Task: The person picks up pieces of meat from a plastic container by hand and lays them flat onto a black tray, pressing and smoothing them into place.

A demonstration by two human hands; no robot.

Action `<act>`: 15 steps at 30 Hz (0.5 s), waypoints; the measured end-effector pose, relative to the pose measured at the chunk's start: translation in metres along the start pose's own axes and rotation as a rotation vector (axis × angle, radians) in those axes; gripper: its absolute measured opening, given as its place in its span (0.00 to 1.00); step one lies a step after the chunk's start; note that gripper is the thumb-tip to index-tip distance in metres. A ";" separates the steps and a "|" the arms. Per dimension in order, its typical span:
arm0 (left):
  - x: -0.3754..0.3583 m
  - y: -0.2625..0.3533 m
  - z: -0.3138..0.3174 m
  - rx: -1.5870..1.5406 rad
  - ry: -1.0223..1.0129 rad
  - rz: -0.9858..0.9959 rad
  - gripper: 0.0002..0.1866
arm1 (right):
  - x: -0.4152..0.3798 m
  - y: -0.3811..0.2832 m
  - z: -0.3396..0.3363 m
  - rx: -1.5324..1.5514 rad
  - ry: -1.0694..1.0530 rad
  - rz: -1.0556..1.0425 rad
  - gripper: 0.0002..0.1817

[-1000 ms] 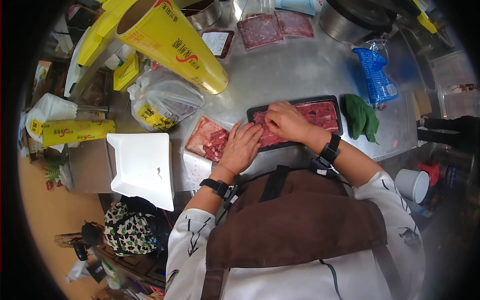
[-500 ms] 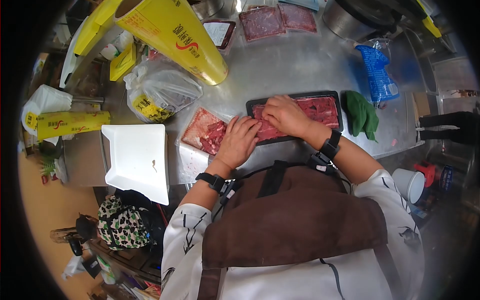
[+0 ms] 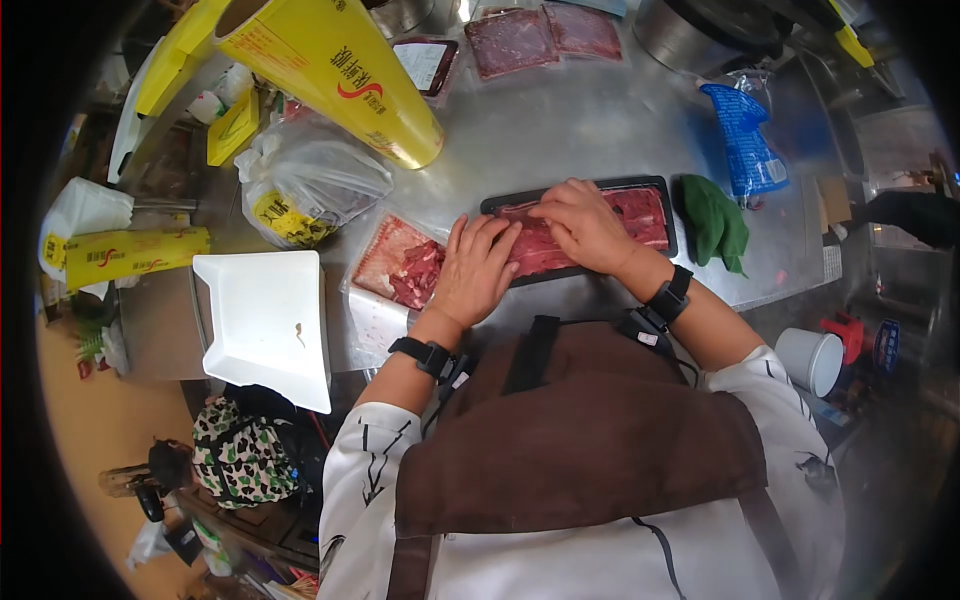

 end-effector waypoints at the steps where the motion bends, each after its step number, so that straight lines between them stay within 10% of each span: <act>1: 0.001 -0.001 0.003 0.019 -0.017 0.011 0.29 | -0.003 0.000 -0.002 -0.032 -0.017 -0.005 0.12; 15: 0.006 0.012 0.009 0.142 -0.162 0.160 0.32 | -0.034 -0.008 -0.002 -0.241 -0.096 -0.156 0.19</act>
Point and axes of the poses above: each hand's wrist, its own x-axis towards the middle knuckle, its own z-axis out of the palm, y = z × x, the point moved 5 cm from there along x, towards the middle knuckle, and after that the axes turned 1 degree about -y, right-handed, at the moved point
